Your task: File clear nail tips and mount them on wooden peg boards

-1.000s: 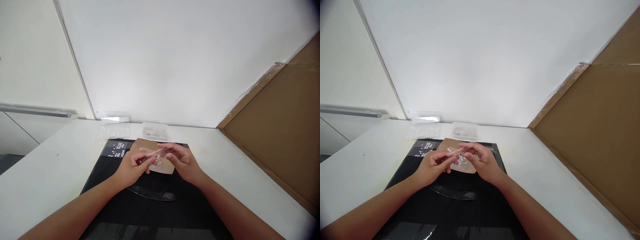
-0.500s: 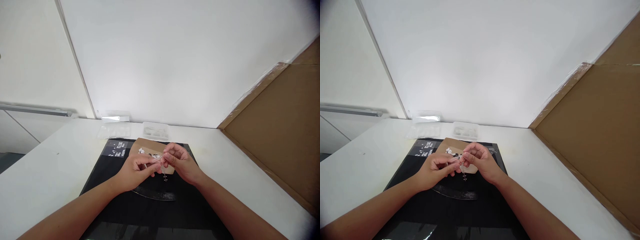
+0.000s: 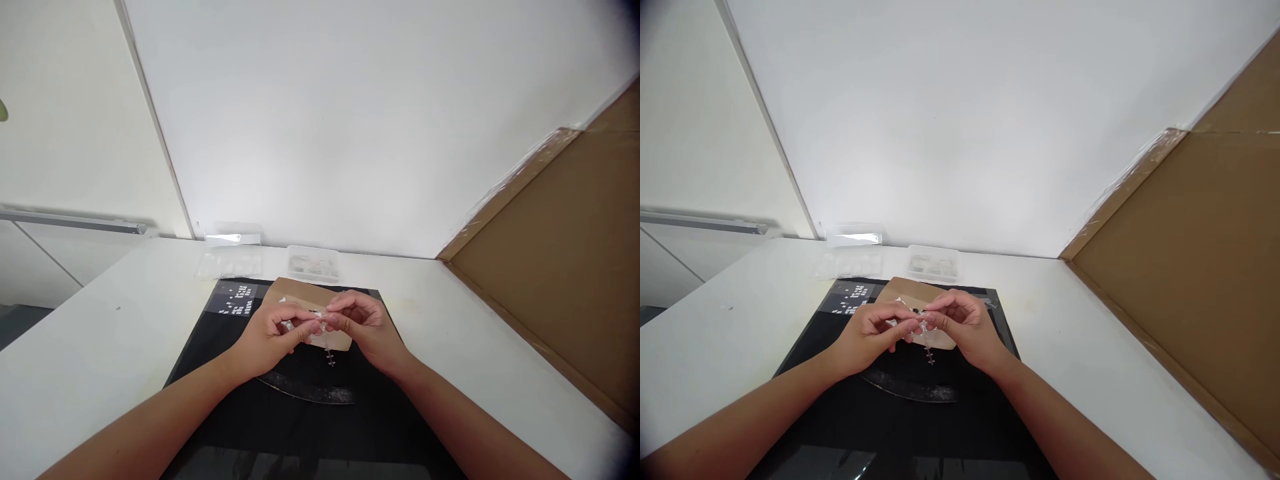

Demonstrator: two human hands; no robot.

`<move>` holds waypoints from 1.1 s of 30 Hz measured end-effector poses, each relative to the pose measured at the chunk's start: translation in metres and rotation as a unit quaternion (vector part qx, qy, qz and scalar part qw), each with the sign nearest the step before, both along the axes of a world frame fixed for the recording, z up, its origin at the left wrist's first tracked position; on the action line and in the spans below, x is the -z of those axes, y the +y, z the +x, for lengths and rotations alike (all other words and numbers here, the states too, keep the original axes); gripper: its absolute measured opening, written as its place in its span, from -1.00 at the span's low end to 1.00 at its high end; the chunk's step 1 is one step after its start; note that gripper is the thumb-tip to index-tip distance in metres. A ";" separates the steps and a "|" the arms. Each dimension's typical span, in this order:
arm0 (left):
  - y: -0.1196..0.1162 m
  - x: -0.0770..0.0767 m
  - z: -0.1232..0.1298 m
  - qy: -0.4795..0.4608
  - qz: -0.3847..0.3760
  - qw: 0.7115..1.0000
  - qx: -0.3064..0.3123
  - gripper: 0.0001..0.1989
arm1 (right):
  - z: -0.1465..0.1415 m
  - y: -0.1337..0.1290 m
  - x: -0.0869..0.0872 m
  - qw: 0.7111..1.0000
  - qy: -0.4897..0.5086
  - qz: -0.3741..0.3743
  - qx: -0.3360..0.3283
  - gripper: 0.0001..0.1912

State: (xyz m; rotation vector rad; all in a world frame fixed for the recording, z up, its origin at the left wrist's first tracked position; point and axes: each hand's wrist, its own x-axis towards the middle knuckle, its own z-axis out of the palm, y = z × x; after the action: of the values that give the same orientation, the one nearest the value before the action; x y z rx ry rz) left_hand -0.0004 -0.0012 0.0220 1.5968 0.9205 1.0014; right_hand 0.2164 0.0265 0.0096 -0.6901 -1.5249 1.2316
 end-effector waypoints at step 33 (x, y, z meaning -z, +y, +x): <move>-0.001 0.004 0.002 0.014 0.299 0.951 -0.077 -0.85 | -0.011 -0.023 -0.003 0.964 -0.193 0.163 0.086 -0.67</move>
State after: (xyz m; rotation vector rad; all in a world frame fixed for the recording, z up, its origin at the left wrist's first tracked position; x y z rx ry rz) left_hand 0.0021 -0.0020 0.0185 2.0606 0.8100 1.4679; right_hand 0.2056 0.0031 0.0129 -0.8526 -1.8885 0.7147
